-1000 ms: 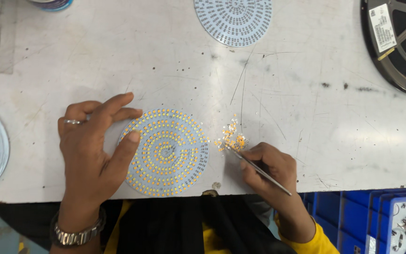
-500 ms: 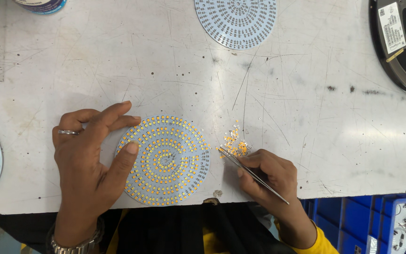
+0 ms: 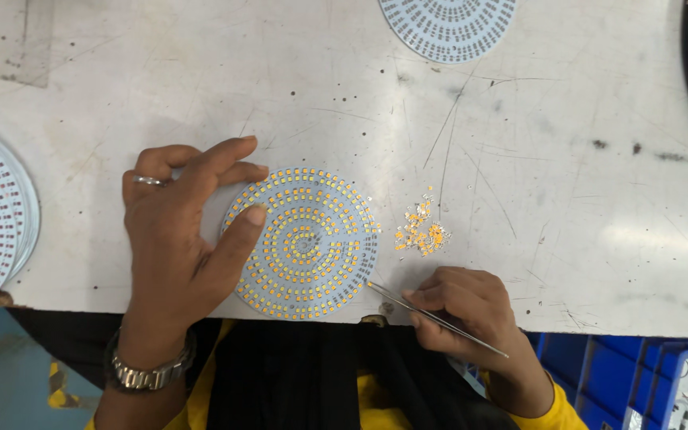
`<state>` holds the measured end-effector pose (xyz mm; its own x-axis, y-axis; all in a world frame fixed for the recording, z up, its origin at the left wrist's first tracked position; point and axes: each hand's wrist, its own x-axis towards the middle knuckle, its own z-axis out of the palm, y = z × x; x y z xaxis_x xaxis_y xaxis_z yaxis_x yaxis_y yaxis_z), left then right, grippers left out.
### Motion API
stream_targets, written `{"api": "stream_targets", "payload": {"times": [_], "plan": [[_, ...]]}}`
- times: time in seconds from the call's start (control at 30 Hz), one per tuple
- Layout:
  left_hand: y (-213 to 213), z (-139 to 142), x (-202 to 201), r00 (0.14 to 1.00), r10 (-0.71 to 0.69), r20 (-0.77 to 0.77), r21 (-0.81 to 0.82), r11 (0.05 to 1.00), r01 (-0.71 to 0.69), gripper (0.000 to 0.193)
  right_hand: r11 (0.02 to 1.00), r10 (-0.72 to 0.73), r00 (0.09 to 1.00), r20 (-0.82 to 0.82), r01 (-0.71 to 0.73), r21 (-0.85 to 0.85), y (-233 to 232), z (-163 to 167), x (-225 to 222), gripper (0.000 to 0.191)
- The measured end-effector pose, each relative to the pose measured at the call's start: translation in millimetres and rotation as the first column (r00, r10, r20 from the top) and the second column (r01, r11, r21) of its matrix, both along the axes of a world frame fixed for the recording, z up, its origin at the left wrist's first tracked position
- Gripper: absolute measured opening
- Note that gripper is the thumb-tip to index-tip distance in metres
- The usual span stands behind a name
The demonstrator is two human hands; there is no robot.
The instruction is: The person uses tweezers to pick up small yellow and white LED components from a pile on the table and places them into empty slots on a circular LED board. The person rotates the board as needed to reach different sections while continuing to place components one by one.
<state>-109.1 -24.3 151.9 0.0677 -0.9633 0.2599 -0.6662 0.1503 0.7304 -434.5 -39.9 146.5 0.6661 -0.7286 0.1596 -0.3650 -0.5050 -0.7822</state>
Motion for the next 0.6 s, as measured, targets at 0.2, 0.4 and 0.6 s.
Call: {"api": "stream_targets", "payload": {"times": [0.2, 0.4, 0.6], "plan": [[-1.6, -2.6, -0.4, 1.0, -0.002, -0.007, 0.001, 1.0, 0.002, 0.047, 0.999, 0.023, 0.999, -0.034, -0.024, -0.048, -2.3, 2.0, 6.2, 0.018], [-1.3, -5.4, 0.9, 1.0, -0.007, 0.006, -0.012, 1.0, 0.007, 0.047, 0.994, 0.058, 0.998, -0.027, -0.06, -0.087, -1.8, 1.0, 5.7, 0.02], [-1.5, -0.9, 0.9, 0.999, 0.0, 0.041, 0.006, 1.0, -0.001, 0.047, 0.972, -0.23, 0.972, -0.047, 0.228, -0.051, 1.8, -4.4, 0.3, 0.017]]}}
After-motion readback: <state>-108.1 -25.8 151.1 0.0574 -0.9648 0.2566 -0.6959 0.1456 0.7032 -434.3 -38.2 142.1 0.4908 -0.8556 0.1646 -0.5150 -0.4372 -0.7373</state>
